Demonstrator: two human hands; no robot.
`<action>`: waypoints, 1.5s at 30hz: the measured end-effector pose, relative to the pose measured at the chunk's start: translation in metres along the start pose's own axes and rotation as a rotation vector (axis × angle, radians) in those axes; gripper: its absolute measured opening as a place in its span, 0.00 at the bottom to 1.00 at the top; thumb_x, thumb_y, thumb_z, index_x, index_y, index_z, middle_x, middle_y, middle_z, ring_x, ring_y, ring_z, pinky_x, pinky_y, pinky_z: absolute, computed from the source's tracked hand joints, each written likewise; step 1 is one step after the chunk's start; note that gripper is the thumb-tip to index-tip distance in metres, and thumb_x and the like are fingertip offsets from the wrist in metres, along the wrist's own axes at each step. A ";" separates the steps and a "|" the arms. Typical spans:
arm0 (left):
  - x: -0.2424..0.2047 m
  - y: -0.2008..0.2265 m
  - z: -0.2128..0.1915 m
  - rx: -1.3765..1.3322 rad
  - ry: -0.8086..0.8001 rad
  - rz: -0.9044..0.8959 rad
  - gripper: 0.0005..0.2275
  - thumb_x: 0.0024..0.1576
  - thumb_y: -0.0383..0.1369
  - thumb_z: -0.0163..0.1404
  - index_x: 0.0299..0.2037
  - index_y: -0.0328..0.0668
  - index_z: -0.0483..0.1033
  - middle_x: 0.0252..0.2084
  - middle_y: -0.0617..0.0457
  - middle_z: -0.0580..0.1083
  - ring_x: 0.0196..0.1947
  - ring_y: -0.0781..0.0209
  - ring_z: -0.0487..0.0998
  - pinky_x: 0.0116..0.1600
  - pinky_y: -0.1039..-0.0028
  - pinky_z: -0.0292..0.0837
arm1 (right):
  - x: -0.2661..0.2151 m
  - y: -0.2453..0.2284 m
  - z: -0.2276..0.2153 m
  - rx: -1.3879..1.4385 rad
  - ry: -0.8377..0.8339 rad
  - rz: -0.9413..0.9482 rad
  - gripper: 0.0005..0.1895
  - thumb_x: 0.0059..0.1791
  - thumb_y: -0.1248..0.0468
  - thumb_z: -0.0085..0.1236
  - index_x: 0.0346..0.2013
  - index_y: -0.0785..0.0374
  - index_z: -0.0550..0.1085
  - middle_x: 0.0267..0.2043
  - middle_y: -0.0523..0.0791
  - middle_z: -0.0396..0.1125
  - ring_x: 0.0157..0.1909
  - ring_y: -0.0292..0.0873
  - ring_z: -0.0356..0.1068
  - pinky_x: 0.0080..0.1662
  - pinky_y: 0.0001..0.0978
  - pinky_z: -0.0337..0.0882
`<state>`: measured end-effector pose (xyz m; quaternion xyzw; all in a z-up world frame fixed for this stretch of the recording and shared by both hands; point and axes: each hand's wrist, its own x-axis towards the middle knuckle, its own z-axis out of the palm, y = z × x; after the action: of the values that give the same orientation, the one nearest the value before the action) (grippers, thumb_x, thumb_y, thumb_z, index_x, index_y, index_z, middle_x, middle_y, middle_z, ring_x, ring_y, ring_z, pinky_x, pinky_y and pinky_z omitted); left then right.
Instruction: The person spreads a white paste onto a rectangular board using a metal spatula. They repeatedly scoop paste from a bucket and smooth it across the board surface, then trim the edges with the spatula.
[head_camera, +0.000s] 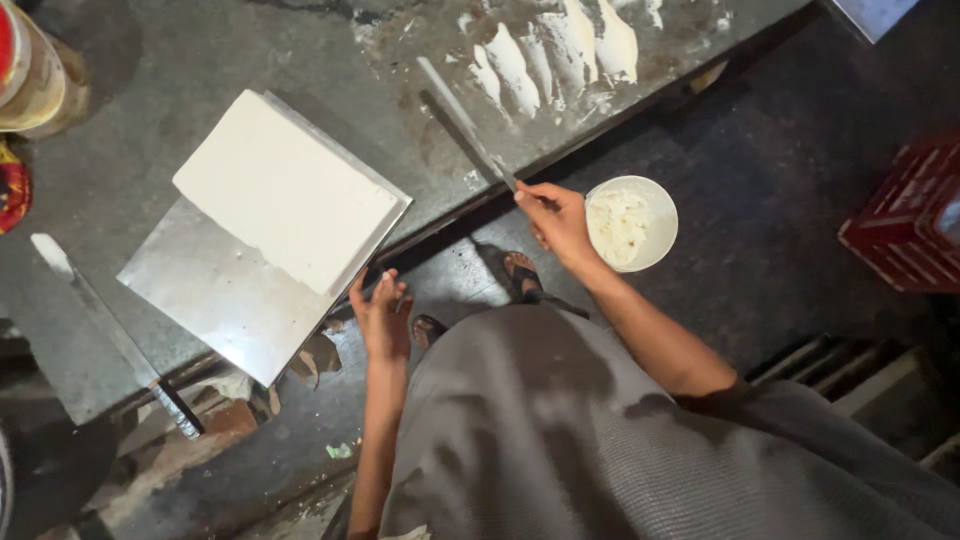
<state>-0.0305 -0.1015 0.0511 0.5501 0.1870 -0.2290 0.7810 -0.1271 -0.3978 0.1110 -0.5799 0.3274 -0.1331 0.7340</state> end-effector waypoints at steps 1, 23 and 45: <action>-0.001 -0.001 0.002 -0.017 -0.002 -0.021 0.25 0.59 0.32 0.57 0.64 0.57 0.58 0.48 0.54 0.77 0.39 0.66 0.76 0.43 0.69 0.71 | -0.001 0.000 -0.002 -0.005 -0.007 -0.004 0.18 0.53 0.59 0.61 0.53 0.67 0.78 0.21 0.36 0.62 0.19 0.28 0.57 0.21 0.23 0.55; -0.007 0.003 -0.001 -0.081 0.005 -0.033 0.27 0.58 0.31 0.57 0.67 0.53 0.59 0.50 0.50 0.77 0.39 0.66 0.76 0.42 0.72 0.73 | -0.004 -0.002 0.009 0.129 -0.138 0.058 0.16 0.52 0.62 0.61 0.52 0.69 0.77 0.21 0.37 0.60 0.18 0.28 0.55 0.19 0.24 0.52; -0.007 0.003 0.009 0.050 0.002 -0.057 0.29 0.57 0.33 0.58 0.67 0.51 0.58 0.47 0.52 0.78 0.40 0.66 0.76 0.44 0.70 0.72 | -0.012 -0.006 0.003 0.270 -0.156 0.116 0.13 0.53 0.65 0.59 0.49 0.71 0.77 0.21 0.40 0.62 0.18 0.30 0.57 0.19 0.23 0.52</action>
<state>-0.0341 -0.1081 0.0601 0.5642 0.1975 -0.2553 0.7599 -0.1328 -0.3905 0.1204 -0.4646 0.2814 -0.0882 0.8350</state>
